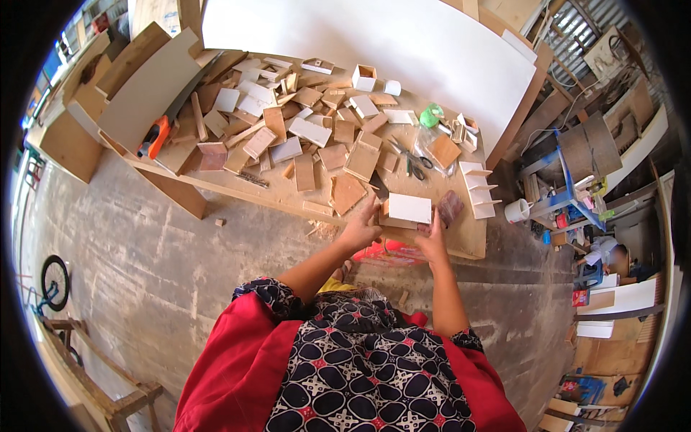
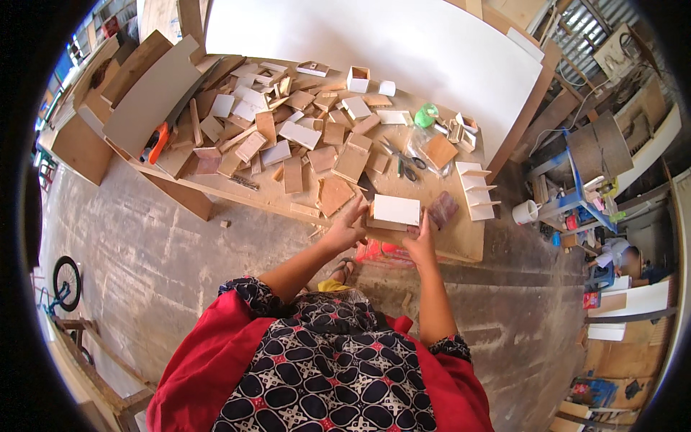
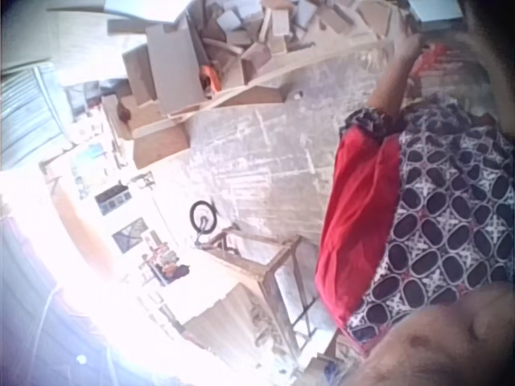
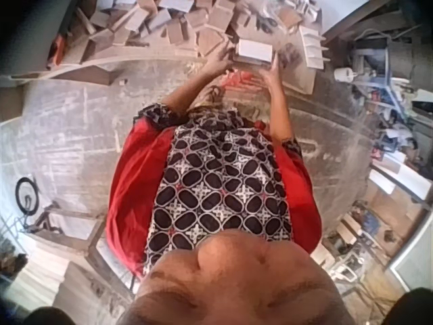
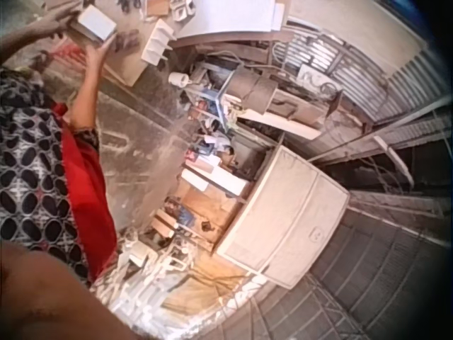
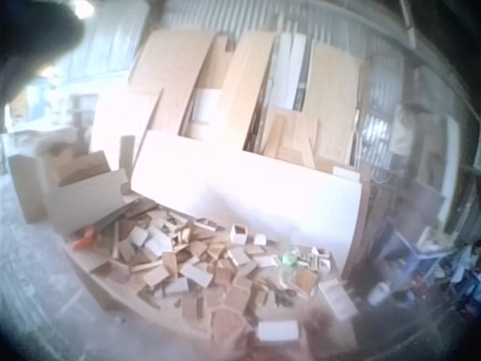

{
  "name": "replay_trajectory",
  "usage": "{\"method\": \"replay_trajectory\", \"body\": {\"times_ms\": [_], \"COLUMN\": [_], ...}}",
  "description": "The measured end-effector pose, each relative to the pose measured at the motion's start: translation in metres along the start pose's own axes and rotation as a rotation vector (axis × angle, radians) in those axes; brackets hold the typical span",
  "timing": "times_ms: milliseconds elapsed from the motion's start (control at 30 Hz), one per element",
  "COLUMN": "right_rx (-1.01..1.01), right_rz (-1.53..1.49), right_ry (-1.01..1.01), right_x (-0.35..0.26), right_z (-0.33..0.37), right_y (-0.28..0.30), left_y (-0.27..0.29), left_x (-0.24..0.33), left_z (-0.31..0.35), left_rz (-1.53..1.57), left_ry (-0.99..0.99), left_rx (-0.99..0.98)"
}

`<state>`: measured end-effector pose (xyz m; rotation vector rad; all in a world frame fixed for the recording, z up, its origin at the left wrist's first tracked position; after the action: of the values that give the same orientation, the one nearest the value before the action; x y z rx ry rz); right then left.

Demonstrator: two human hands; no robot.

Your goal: The person assembles a small wooden box by hand using white glue and small wooden pieces. They apply glue to the edges of the wood using a thin applicator, press the pieces together to form the box walls, and use scissors to trim excess material.

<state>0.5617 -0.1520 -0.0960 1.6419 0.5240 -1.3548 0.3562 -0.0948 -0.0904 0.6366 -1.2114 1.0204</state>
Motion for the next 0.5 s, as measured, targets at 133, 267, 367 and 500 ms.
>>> {"method": "replay_trajectory", "body": {"times_ms": [133, 267, 367, 500], "right_rx": [-0.010, -0.007, 0.021, 0.013], "right_rz": [-0.006, -0.049, -0.060, -0.137], "right_ry": [0.012, 0.055, 0.080, 0.069], "right_x": [0.000, 0.004, 0.004, 0.006], "right_z": [-0.003, 0.000, 0.004, 0.009], "right_y": [-0.001, 0.000, 0.002, 0.002], "left_y": [-0.011, -0.024, -0.028, -0.027], "left_x": [-0.005, -0.010, -0.021, -0.026], "left_z": [0.002, 0.010, 0.008, 0.007], "left_rz": [0.066, 0.165, 0.162, 0.236], "left_ry": [0.019, -0.030, -0.052, -0.063], "left_rx": [-0.046, -0.056, -0.075, -0.074]}}
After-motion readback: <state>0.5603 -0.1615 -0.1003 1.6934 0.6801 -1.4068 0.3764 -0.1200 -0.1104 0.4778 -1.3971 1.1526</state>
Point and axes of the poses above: each hand's wrist, its own z-axis away from the middle knuckle, its own y-axis out of the back of the hand, x = y × z, the point moved 8 cm from there along -z, towards the middle knuckle, and after that the axes turned 12 degrees about x, right-handed, at the moved point
